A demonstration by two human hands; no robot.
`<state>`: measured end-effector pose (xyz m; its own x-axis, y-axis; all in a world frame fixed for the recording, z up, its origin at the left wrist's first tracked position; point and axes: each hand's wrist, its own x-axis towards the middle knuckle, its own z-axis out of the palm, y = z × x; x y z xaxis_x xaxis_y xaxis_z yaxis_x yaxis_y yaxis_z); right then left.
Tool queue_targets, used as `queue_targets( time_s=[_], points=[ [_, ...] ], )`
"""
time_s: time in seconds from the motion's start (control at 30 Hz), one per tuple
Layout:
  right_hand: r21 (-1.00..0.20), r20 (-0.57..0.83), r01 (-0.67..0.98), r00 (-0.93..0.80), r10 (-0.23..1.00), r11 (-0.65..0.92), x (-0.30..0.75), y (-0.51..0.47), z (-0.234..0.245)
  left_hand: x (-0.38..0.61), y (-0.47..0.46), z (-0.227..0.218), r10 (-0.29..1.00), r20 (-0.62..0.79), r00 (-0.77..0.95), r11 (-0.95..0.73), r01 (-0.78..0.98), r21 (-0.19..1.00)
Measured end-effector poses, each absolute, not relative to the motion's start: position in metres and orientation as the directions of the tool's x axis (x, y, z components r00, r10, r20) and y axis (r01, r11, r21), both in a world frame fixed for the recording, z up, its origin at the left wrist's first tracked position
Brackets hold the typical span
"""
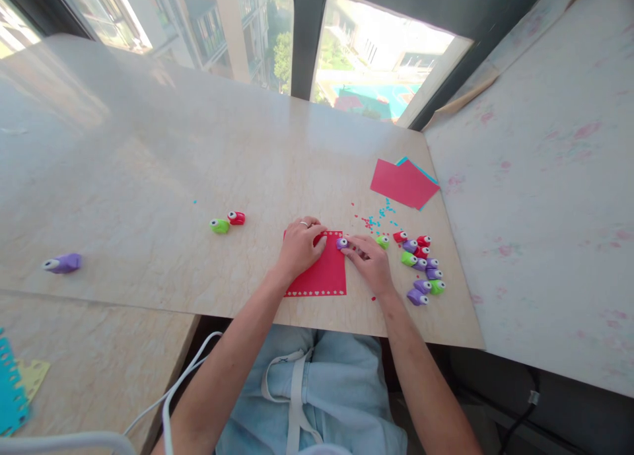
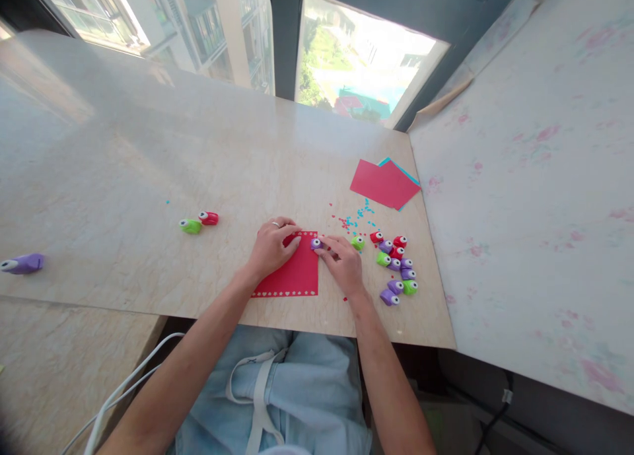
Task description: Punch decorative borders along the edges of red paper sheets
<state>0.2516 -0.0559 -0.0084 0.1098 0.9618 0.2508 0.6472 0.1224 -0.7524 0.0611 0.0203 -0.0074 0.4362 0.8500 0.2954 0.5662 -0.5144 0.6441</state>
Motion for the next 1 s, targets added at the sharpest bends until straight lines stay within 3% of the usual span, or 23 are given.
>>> queue_targets(
  time_s=[0.77, 1.0],
  points=[
    [-0.693, 0.331, 0.697, 0.085, 0.94, 0.181, 0.252, -0.062, -0.0067, 0.0604, 0.0198, -0.0052, 0.846, 0.297, 0.443, -0.52, 0.565, 0.64],
    [-0.736, 0.304, 0.655, 0.095, 0.948, 0.17, 0.2507, -0.0641, -0.0044, 0.0598, 0.0196, -0.0012, 0.853, 0.274, 0.445, -0.507, 0.578, 0.64]
  ],
)
